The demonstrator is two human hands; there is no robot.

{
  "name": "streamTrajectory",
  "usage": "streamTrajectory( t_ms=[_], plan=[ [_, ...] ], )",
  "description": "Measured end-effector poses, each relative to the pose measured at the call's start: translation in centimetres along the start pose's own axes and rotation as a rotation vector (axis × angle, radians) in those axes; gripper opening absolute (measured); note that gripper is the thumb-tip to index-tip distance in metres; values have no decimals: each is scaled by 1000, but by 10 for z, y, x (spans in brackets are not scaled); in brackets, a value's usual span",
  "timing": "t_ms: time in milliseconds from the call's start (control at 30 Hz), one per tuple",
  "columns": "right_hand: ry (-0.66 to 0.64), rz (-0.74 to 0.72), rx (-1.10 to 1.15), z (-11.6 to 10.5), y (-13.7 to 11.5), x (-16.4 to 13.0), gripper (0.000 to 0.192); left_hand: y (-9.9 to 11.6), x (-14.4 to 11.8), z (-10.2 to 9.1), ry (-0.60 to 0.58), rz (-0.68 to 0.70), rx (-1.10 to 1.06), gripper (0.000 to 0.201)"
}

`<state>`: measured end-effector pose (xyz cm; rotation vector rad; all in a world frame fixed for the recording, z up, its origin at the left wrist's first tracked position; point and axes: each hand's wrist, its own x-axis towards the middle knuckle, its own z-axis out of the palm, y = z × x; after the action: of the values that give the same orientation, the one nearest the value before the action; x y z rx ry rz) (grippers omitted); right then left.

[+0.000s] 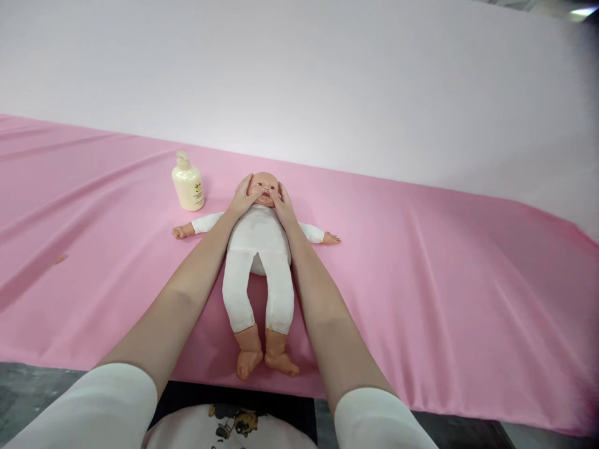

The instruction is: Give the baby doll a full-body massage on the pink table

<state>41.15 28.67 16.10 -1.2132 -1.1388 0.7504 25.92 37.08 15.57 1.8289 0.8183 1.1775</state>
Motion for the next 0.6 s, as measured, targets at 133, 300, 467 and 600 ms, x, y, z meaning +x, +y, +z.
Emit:
streamTrajectory(
  t_ms=[133,300,467,600],
  plan=[
    [11,4,-21,0,0,0,114,-1,0,1,4,3,1,83],
    [-5,17,-58,0,-1,0,110,-1,1,0,-3,5,11,83],
    [2,-2,-29,1,-1,0,115,1,0,0,-2,0,26,84],
    [-4,-3,-23,1,1,1,109,1,0,0,2,-1,11,82]
  ],
)
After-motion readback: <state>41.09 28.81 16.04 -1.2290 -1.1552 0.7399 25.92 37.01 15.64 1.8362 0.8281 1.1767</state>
